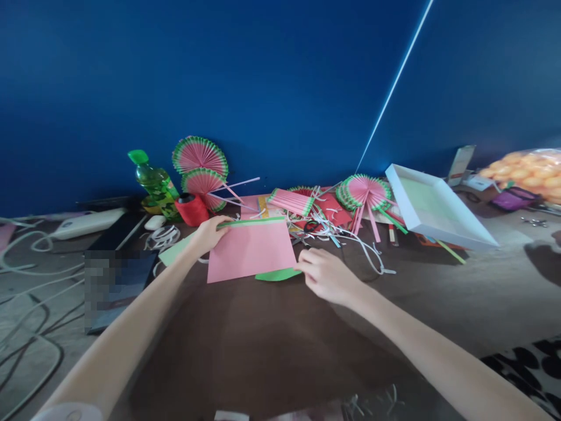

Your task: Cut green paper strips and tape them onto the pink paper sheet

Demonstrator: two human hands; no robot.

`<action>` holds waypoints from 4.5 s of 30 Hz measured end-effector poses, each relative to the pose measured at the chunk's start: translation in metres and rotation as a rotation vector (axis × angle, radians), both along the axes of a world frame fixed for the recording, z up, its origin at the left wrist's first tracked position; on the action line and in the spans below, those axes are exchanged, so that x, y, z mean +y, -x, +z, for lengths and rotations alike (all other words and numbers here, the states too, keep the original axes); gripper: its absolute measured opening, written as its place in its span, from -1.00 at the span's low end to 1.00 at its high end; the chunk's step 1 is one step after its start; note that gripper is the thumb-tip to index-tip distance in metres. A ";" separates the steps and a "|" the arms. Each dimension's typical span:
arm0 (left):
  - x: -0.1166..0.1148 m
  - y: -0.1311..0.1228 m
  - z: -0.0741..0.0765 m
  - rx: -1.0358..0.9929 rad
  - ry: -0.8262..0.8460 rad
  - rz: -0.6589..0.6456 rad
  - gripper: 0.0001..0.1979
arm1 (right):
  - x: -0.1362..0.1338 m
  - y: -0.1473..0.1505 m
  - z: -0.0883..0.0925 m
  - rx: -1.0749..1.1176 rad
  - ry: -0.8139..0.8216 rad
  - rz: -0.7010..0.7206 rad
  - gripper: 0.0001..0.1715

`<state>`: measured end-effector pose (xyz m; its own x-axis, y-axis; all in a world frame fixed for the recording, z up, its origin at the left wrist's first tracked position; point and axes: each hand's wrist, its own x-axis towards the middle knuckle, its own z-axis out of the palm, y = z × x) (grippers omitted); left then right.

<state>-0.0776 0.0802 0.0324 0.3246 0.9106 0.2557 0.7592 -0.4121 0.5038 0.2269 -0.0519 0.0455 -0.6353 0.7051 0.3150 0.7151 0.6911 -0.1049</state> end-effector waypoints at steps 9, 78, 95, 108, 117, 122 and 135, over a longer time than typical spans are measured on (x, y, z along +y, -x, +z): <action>-0.010 -0.015 0.016 -0.203 -0.058 0.120 -0.73 | 0.030 -0.022 0.059 0.439 0.217 -0.320 -0.88; -0.041 -0.003 0.043 -1.176 0.587 0.179 -0.74 | 0.072 0.039 0.027 1.043 1.045 0.003 -0.55; -0.042 -0.003 0.048 -1.160 0.573 0.197 -0.80 | 0.073 0.054 0.031 0.438 0.976 0.109 -0.59; -0.044 -0.006 0.045 -1.148 0.592 0.153 -0.81 | 0.075 0.060 0.022 0.431 0.918 0.098 -0.54; -0.044 -0.008 0.047 -1.176 0.606 0.169 -0.80 | 0.073 0.059 0.026 0.427 0.919 0.058 -0.56; -0.045 -0.009 0.047 -1.175 0.613 0.166 -0.80 | 0.074 0.060 0.027 0.418 0.924 0.073 -0.53; -0.042 -0.007 0.045 -1.177 0.625 0.159 -0.82 | 0.076 0.057 0.021 0.448 0.944 0.092 -0.56</action>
